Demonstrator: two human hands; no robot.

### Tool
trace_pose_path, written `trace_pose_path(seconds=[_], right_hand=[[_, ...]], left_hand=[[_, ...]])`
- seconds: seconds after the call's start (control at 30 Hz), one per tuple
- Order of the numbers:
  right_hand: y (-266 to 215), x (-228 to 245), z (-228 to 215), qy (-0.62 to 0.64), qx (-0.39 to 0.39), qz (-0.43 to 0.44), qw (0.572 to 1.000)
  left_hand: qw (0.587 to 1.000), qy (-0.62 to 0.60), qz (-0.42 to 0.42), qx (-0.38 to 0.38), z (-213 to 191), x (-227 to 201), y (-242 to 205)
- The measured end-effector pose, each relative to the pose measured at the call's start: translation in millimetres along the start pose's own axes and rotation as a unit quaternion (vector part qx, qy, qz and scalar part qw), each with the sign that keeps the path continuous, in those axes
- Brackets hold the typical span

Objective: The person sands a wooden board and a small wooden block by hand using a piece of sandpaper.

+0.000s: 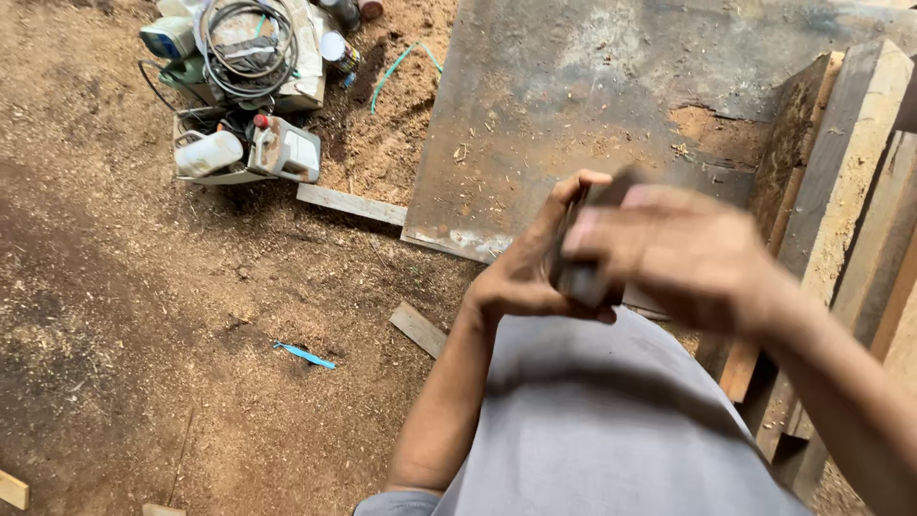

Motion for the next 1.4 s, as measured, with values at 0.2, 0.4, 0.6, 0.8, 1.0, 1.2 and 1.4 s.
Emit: trace_pose_path(seconds=[0.2,0.4,0.6,0.8,1.0,1.2,1.4], right_hand=[[-5,2,2,-0.009,-0.023,-0.008,1.0],[-19,33,2,0.013,0.03,-0.016,0.999],[-11,6,4,-0.008,-0.013,0.019,1.0],[-2,10,11,0.067,-0.005,0.02,0.998],[1,17,19,0.007,0.012,0.053,0.999],[7,11,12,0.025,-0.047,0.112,0.992],[9,22,11,-0.007,-0.023,0.106,0.994]], left_hand=[[0.998,-0.039,0.043,0.009,4,2,-2],[0.996,-0.082,-0.008,0.02,2,-14,-3],[1.0,0.005,-0.008,0.02,-4,-15,-1],[0.997,-0.025,-0.069,0.019,-16,-20,-3],[0.997,-0.068,0.023,0.043,-20,-15,-4],[0.996,-0.051,-0.049,0.053,-29,-10,1],[0.992,-0.031,-0.082,0.092,-32,-10,-2]])
Point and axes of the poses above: each hand's wrist, its own y-axis towards the middle knuckle, its own z-axis out of the palm, x = y × z, the point moved 1 cm from there along y, towards the middle knuckle, and after that the axes turned 9 degrees about x, right-handed, at the moved point
